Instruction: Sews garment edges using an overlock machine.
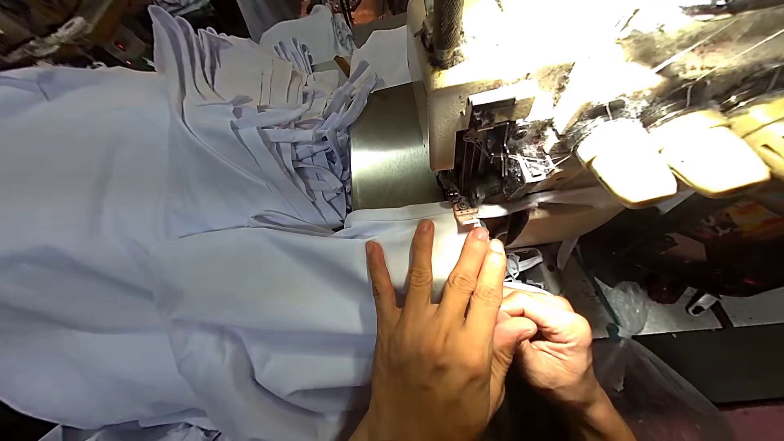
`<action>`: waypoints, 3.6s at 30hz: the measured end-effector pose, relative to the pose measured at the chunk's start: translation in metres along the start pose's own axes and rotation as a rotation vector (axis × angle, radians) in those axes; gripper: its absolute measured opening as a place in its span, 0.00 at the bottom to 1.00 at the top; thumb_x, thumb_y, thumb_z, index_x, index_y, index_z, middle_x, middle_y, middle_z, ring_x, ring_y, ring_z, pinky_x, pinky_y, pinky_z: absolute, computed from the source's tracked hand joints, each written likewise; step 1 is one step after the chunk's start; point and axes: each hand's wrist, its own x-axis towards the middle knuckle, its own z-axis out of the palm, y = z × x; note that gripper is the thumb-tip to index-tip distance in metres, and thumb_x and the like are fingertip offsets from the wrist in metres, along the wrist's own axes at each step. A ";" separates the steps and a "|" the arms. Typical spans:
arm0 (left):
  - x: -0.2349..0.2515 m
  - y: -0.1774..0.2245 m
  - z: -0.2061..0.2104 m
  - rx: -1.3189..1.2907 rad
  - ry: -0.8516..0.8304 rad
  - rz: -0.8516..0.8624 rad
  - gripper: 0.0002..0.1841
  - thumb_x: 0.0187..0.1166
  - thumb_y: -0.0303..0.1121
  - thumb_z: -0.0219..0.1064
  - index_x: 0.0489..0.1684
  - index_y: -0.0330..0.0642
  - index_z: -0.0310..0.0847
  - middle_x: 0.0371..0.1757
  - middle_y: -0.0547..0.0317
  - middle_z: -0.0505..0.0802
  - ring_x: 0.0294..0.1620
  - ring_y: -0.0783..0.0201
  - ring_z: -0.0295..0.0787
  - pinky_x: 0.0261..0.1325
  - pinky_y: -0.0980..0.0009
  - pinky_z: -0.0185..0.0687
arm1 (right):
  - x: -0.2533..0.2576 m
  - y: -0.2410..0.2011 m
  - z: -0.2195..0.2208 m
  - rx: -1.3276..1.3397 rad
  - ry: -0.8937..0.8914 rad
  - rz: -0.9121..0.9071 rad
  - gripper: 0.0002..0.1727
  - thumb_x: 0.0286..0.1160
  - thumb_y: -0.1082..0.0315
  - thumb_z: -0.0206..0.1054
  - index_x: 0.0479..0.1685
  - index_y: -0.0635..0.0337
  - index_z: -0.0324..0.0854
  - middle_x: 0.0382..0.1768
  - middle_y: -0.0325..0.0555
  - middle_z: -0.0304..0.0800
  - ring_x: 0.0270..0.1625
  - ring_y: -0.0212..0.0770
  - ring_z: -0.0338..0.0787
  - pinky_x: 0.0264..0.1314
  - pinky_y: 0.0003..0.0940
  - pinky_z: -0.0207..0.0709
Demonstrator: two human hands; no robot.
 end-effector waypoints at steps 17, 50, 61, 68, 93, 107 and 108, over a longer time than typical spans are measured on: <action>0.001 -0.005 -0.003 0.009 -0.021 0.018 0.29 0.91 0.54 0.42 0.77 0.53 0.82 0.79 0.64 0.84 0.87 0.38 0.66 0.79 0.21 0.46 | 0.000 0.001 0.000 0.014 -0.003 0.024 0.17 0.87 0.59 0.62 0.29 0.59 0.78 0.26 0.33 0.82 0.34 0.12 0.80 0.39 0.06 0.72; 0.091 -0.101 -0.017 -0.413 -0.231 -0.142 0.15 0.79 0.54 0.67 0.52 0.66 0.96 0.92 0.52 0.66 0.95 0.34 0.34 0.81 0.19 0.22 | 0.003 -0.001 0.010 -0.230 0.100 0.080 0.20 0.85 0.59 0.62 0.21 0.56 0.72 0.18 0.34 0.74 0.24 0.16 0.75 0.29 0.08 0.67; 0.084 -0.094 0.004 -0.340 0.131 -0.090 0.08 0.77 0.45 0.69 0.37 0.61 0.96 0.58 0.58 0.93 0.81 0.42 0.71 0.83 0.26 0.43 | -0.004 -0.001 0.011 -0.273 0.129 0.053 0.18 0.85 0.56 0.64 0.23 0.52 0.74 0.22 0.33 0.80 0.31 0.19 0.83 0.40 0.12 0.78; 0.084 -0.093 0.002 -0.343 0.122 -0.090 0.08 0.78 0.45 0.69 0.37 0.62 0.95 0.57 0.61 0.93 0.82 0.45 0.72 0.84 0.28 0.43 | -0.004 -0.005 0.011 -0.247 0.128 0.057 0.20 0.85 0.57 0.64 0.23 0.55 0.72 0.19 0.35 0.73 0.26 0.19 0.78 0.34 0.11 0.74; 0.087 -0.098 0.001 -0.399 0.091 -0.084 0.07 0.76 0.42 0.71 0.37 0.61 0.97 0.56 0.61 0.93 0.81 0.49 0.74 0.85 0.29 0.43 | -0.004 -0.004 0.010 -0.179 0.112 0.029 0.19 0.86 0.57 0.64 0.23 0.54 0.72 0.20 0.35 0.76 0.28 0.21 0.81 0.37 0.13 0.76; 0.087 -0.098 0.003 -0.408 0.105 -0.094 0.07 0.76 0.41 0.72 0.35 0.59 0.98 0.55 0.61 0.94 0.80 0.50 0.75 0.85 0.29 0.42 | -0.005 -0.003 0.008 -0.226 0.108 0.012 0.18 0.86 0.57 0.63 0.25 0.54 0.74 0.21 0.35 0.78 0.30 0.20 0.83 0.40 0.12 0.77; 0.087 -0.098 0.003 -0.412 0.105 -0.096 0.07 0.76 0.41 0.72 0.35 0.59 0.98 0.55 0.61 0.94 0.80 0.50 0.74 0.85 0.29 0.41 | -0.005 -0.003 0.008 -0.228 0.107 0.015 0.18 0.86 0.57 0.63 0.25 0.54 0.74 0.22 0.35 0.78 0.30 0.20 0.83 0.40 0.12 0.77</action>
